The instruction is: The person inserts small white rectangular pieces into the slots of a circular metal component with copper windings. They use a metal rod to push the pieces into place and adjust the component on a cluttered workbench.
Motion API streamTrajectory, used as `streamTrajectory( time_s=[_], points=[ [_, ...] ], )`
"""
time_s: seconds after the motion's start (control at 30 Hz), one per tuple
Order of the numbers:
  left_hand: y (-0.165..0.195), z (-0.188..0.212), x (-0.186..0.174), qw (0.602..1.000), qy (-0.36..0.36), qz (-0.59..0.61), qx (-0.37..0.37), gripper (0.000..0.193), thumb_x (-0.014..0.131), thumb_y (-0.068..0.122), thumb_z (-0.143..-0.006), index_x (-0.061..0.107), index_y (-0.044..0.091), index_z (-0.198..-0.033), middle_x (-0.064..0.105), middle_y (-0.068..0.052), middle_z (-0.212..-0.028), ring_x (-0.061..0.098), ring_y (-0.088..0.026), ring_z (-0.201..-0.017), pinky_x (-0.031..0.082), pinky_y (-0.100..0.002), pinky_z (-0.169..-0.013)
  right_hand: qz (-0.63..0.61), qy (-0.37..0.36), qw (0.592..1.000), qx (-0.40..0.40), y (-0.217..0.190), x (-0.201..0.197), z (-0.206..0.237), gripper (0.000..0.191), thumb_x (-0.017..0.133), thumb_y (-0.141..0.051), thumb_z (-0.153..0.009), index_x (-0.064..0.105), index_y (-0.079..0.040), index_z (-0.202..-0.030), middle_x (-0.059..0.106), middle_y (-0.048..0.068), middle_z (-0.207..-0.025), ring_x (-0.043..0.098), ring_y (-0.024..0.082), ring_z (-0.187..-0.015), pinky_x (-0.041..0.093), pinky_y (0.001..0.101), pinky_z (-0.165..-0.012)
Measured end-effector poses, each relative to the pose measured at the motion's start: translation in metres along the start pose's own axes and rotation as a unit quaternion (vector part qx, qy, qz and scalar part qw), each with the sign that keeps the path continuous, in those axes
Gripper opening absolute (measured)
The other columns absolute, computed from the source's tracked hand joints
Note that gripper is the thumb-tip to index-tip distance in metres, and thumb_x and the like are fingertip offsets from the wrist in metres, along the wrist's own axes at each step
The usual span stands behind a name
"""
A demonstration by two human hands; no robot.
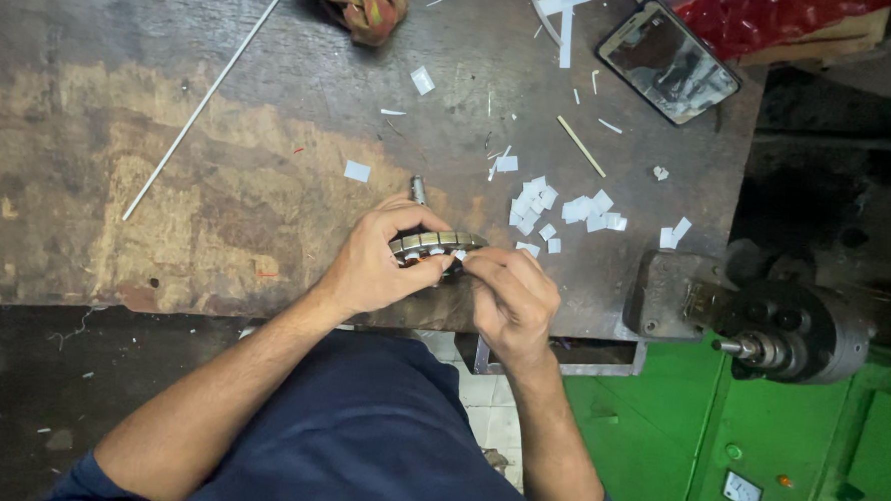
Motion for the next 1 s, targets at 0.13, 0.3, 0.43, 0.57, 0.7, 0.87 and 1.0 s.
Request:
streamTrajectory(
  time_s=[0.13,0.3,0.43,0.57,0.7,0.87,1.0],
  points=[
    [-0.001,0.0,0.001,1.0,-0.006,0.01,-0.024,0.022,0.078,0.016,-0.077,0.073,0.005,-0.095,0.067,-0.008,-0.083,0.064,-0.024,-0.086,0.051,-0.036,-0.078,0.008,-0.002,1.0,0.0,-0.002,-0.002,-0.003,0.025,0.068,0.013,-0.076,0.071,-0.001,-0.096,0.072,0.012,-0.097,0.071,0.027,-0.086,0.057,0.0351,-0.075],
    [0.0,-0.001,0.003,1.0,-0.008,0.009,-0.007,0.021,0.078,0.015,-0.077,0.072,0.005,-0.095,0.067,-0.008,-0.084,0.064,-0.024,-0.088,0.051,-0.036,-0.081,0.027,-0.007,0.999,0.026,-0.012,-0.002,-0.007,0.021,0.07,0.012,-0.083,0.072,-0.001,-0.099,0.072,0.012,-0.095,0.072,0.027,-0.088,0.058,0.0357,-0.078],
    [-0.001,-0.001,0.004,1.0,-0.014,0.014,-0.009,0.021,0.076,0.014,-0.077,0.072,0.005,-0.096,0.066,-0.008,-0.086,0.064,-0.024,-0.089,0.051,-0.037,-0.082,0.02,-0.029,0.998,0.059,-0.017,-0.002,-0.01,0.018,0.072,0.01,-0.084,0.073,0.0,-0.099,0.07,0.013,-0.09,0.071,0.026,-0.083,0.056,0.0343,-0.075],
    [-0.002,-0.004,0.002,0.999,-0.042,0.025,0.002,0.024,0.074,0.013,-0.08,0.071,0.004,-0.102,0.071,-0.007,-0.087,0.067,-0.021,-0.087,0.04,-0.041,-0.104,-0.037,-0.054,0.991,0.118,-0.008,-0.006,-0.009,0.02,0.074,0.009,-0.083,0.075,0.001,-0.1,0.07,0.012,-0.088,0.07,0.021,-0.08,0.055,0.0314,-0.07],
    [-0.002,-0.007,0.003,0.998,-0.053,0.032,0.031,0.027,0.074,0.013,-0.082,0.074,0.004,-0.107,0.075,-0.008,-0.099,0.065,-0.02,-0.091,0.049,-0.038,-0.095,-0.107,0.011,0.981,0.162,0.009,-0.003,-0.004,0.014,0.076,0.01,-0.088,0.074,0.001,-0.099,0.072,0.009,-0.093,0.069,0.015,-0.086,0.055,0.029,-0.076],
    [-0.002,-0.005,-0.001,0.995,-0.067,0.061,0.027,0.025,0.074,0.013,-0.085,0.072,0.003,-0.108,0.074,-0.009,-0.102,0.063,-0.023,-0.096,0.05,-0.037,-0.094,-0.242,0.043,0.937,0.247,0.021,0.011,0.005,0.029,0.074,0.006,-0.087,0.058,0.003,-0.112,0.067,0.01,-0.116,0.068,0.009,-0.087,0.056,0.0241,-0.074],
    [0.0,-0.006,-0.005,0.994,-0.084,0.073,0.024,0.027,0.073,0.012,-0.084,0.072,0.001,-0.109,0.074,-0.009,-0.104,0.064,-0.023,-0.097,0.05,-0.037,-0.095,-0.191,0.028,0.945,0.264,0.016,0.014,0.005,0.031,0.076,0.005,-0.087,0.056,0.003,-0.11,0.073,0.012,-0.107,0.068,0.009,-0.081,0.054,0.0234,-0.068]
  ],
)
Point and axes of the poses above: each hand's wrist, its own z-axis away from the middle knuckle, its own x-axis out of the palm, y = z × x, the point moved 2 cm from there along -z, towards the middle knuckle
